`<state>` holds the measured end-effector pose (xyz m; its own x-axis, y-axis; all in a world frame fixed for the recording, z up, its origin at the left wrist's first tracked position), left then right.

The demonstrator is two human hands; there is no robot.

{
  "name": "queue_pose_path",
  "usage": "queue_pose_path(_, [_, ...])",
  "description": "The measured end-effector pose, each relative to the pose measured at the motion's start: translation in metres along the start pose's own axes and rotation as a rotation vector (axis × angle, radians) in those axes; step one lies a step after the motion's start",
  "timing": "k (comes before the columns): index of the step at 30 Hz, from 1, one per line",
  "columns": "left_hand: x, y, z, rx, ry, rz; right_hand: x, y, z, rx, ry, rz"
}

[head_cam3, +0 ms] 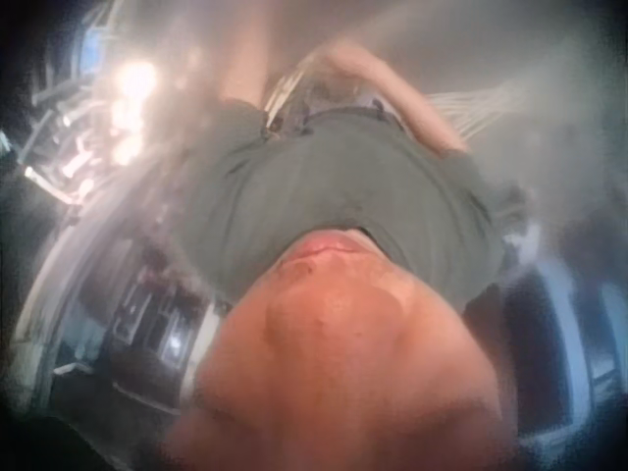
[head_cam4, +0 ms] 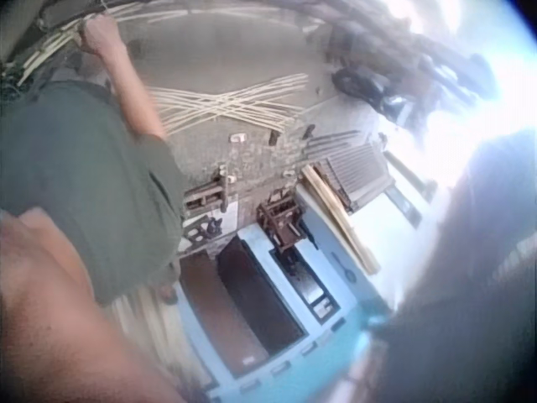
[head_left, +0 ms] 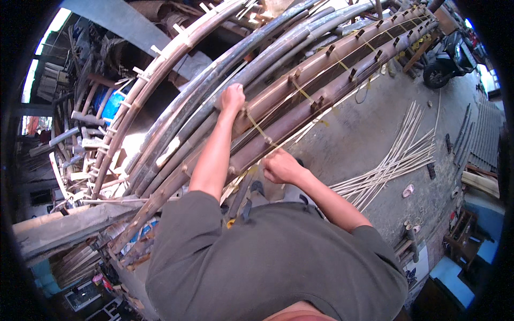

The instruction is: The person repeatedly picks up thin bamboo sticks and ties them to a horizontal bamboo rack using yellow string. They wrap and knot the string around the sticks and rack, then move along the rack to repeat the process at different positions.

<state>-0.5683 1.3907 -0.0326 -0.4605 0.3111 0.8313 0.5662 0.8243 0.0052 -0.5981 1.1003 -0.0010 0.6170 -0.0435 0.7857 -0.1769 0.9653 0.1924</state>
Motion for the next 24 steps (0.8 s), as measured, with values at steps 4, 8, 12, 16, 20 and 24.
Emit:
queue_pose_path(4, [0.056,-0.054,0.002,0.021,-0.051,0.122,-0.028,0.005,0.045,-0.11,0.231,-0.045])
queue_pose_path(8, [0.117,-0.154,0.055,0.131,0.196,0.124,-0.121,-0.001,0.061,-0.845,1.714,-0.027])
queue_pose_path(12, [0.073,-0.238,0.073,0.083,0.003,0.307,-0.092,0.032,0.031,-0.625,1.859,-1.288])
queue_pose_path(16, [0.06,-0.255,0.098,-0.069,-0.228,-0.198,-0.009,0.159,0.132,-0.22,0.846,-0.454])
queue_pose_path(20, [0.074,-0.24,0.071,0.13,-0.112,0.151,-0.008,0.21,0.052,-0.256,-0.429,-0.172])
queue_pose_path(24, [0.073,-0.239,0.071,0.05,-0.16,0.13,-0.027,0.212,0.017,-0.148,0.633,0.045])
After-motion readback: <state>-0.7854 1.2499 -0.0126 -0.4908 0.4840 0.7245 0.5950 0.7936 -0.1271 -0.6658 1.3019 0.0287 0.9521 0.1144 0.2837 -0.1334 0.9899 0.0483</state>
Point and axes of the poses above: each hand's wrist, its own y-axis towards the middle knuckle, its own x-axis out of the back of the hand, z = x × y, the point moved 7 cm from there along y, towards the middle knuckle, and after that the axes turned 4 degrees about x, right-handed, at the moved point
